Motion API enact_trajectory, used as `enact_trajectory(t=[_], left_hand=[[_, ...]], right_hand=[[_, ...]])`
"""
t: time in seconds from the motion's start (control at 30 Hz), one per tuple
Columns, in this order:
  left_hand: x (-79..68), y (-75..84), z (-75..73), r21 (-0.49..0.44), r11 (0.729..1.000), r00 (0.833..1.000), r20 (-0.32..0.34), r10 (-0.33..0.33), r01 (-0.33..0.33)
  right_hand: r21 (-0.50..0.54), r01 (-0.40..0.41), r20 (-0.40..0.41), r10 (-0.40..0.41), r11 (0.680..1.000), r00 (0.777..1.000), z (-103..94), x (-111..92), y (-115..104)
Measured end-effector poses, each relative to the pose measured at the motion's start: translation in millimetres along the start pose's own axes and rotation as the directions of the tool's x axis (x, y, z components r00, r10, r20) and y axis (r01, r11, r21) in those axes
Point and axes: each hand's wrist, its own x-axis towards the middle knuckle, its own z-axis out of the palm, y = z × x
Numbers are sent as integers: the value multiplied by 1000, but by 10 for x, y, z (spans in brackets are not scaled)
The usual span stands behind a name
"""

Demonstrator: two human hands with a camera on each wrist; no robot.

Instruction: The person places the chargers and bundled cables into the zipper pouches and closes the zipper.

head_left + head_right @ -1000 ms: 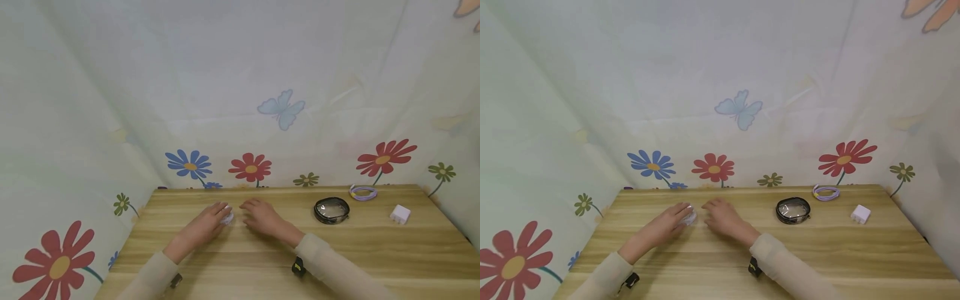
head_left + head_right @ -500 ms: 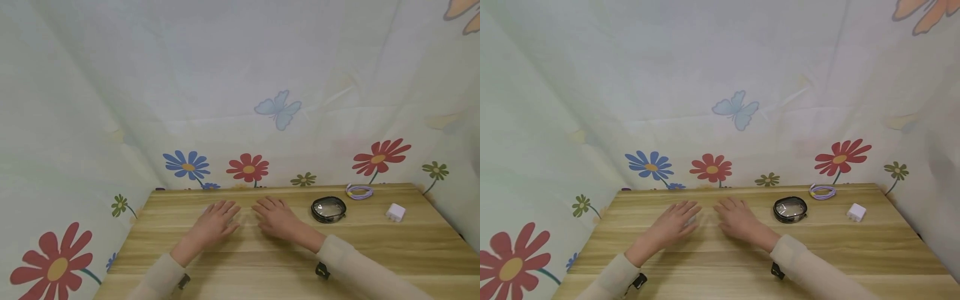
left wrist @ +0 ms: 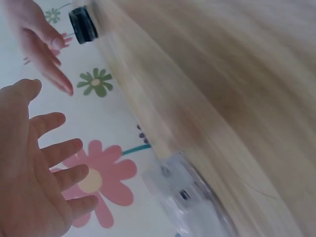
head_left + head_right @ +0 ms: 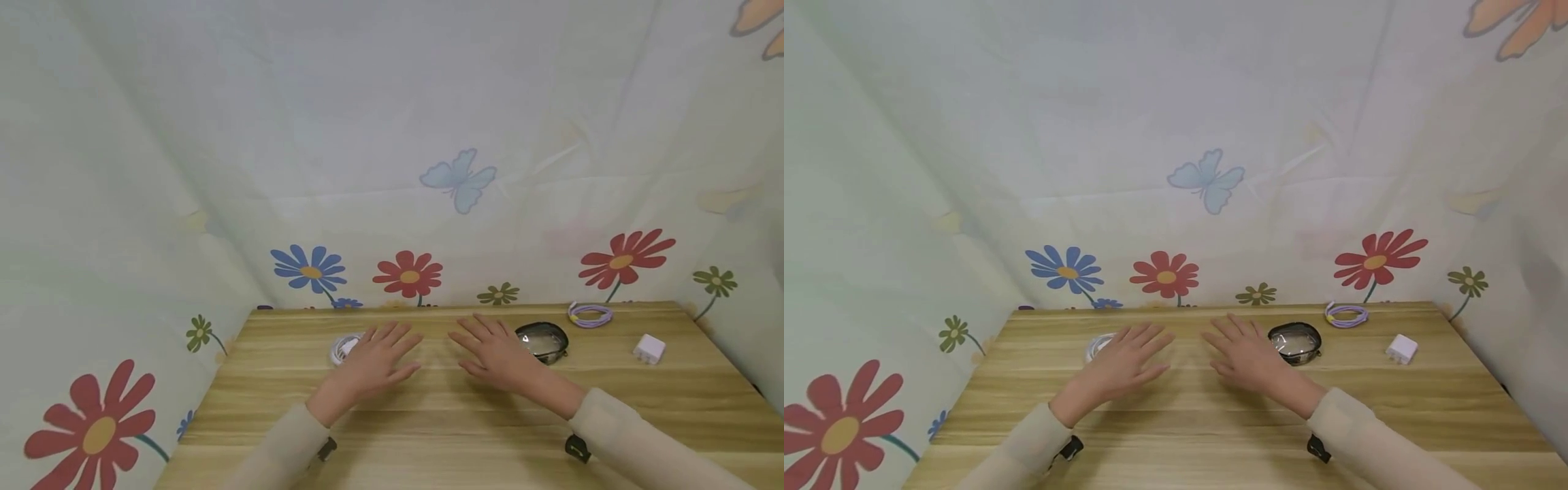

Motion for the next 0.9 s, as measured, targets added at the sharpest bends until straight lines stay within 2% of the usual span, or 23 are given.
enact_trajectory(t=[0.4, 0.53, 0.9], left_hand=[[242, 289, -44, 35, 998, 997, 39, 59, -61], [318, 376, -22, 59, 995, 996, 50, 78, -81], [543, 554, -27, 77, 989, 992, 26, 125, -127]], right_hand=[[-84, -68, -10, 67, 994, 998, -199, -334, 403], [-79, -75, -27, 73, 994, 997, -271, -427, 507], [-103, -135, 0, 136, 985, 991, -400, -615, 762]])
